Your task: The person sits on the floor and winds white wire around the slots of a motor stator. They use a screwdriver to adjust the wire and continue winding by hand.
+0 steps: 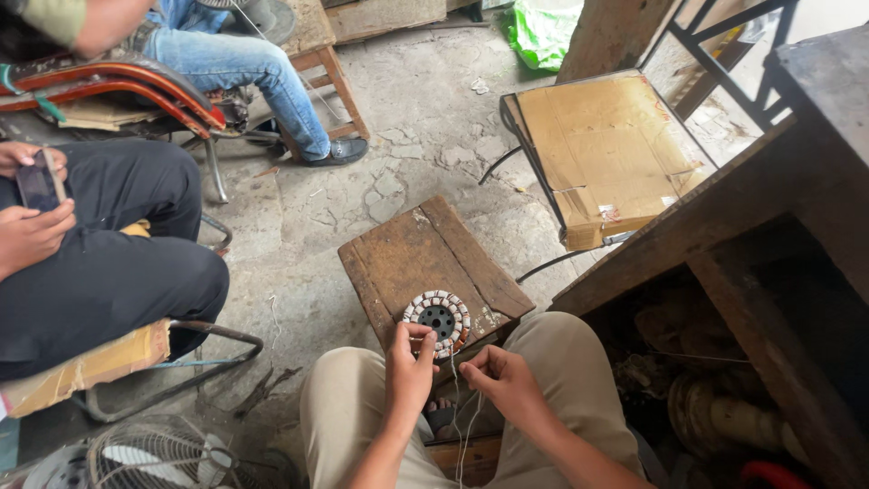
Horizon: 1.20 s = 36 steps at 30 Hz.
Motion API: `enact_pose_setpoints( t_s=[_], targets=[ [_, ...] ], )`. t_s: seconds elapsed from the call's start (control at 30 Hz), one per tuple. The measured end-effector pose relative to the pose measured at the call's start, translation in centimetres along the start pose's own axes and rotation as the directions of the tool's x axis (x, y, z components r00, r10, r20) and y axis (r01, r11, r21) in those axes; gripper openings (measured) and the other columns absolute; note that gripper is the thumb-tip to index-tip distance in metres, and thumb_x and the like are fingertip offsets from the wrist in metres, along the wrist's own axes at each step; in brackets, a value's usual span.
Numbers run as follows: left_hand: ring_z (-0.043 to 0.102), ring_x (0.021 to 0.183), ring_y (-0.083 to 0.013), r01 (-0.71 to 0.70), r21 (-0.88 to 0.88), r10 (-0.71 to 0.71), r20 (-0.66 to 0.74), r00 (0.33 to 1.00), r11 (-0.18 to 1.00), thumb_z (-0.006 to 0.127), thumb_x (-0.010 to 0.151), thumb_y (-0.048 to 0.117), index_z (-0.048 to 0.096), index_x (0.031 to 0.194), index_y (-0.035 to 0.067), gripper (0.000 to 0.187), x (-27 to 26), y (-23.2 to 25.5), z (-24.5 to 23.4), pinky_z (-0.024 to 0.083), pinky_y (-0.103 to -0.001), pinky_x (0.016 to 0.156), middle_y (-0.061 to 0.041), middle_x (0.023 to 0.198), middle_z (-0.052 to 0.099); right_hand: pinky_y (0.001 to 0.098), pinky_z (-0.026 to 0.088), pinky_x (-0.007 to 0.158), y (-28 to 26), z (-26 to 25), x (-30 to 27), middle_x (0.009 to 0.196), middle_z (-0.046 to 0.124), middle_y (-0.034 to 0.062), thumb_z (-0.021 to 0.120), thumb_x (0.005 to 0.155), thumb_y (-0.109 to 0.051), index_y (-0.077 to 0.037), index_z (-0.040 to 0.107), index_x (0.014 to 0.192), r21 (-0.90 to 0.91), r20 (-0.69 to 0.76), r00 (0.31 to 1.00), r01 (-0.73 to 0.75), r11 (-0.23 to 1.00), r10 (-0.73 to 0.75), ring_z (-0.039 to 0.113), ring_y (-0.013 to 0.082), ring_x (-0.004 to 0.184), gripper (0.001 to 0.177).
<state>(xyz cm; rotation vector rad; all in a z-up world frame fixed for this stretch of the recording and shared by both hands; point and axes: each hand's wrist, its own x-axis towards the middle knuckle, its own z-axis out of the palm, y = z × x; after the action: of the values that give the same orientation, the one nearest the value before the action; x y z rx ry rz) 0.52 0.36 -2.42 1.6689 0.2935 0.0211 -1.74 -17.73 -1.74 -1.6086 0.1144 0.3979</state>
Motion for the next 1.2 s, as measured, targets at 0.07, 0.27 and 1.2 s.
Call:
enact_pose_setpoints(
  t_s=[0.07,0.27,1.2],
  targets=[
    [0.066,0.075,-0.0128,0.010,-0.019,-0.010,0.001,1.000,1.000,0.065,0.095,0.014,0.061,0.101,0.005,0.012,-0.1,0.1,0.2,0.059,-0.028,0.050,-0.005,0.088,0.068,0.0229,0.036,0.050,0.0,0.1,-0.2,0.066,0.062,-0.0028,0.075,0.092,-0.015,-0.002,0.065,0.081,0.018,-0.011,1.000,0.007,1.000,-0.007,0.047,0.0025,0.058,0.020],
    [0.065,0.076,-0.0123,0.001,-0.007,-0.001,0.017,1.000,1.000,0.066,0.095,0.014,0.061,0.100,0.006,0.011,0.2,-0.7,0.6,0.058,-0.028,0.056,-0.004,0.085,0.066,0.0224,0.036,0.049,0.1,-0.1,-0.3,0.064,0.059,-0.0050,0.076,0.089,-0.011,-0.003,0.065,0.077,0.004,-0.075,0.997,0.026,1.000,-0.025,0.047,0.0017,0.057,0.018],
    [0.063,0.102,-0.0285,-0.300,0.577,0.204,0.227,0.952,0.760,0.078,0.083,0.008,0.071,0.113,0.017,0.032,-1.8,3.0,-1.0,0.052,-0.042,0.085,-0.005,0.106,0.060,0.0437,0.050,0.061,-5.2,0.0,-2.9,0.068,0.064,0.0115,0.081,0.074,-0.010,-0.005,0.059,0.075,-0.817,0.015,0.937,0.212,0.536,-0.349,0.065,0.0319,0.067,0.023]
  ],
)
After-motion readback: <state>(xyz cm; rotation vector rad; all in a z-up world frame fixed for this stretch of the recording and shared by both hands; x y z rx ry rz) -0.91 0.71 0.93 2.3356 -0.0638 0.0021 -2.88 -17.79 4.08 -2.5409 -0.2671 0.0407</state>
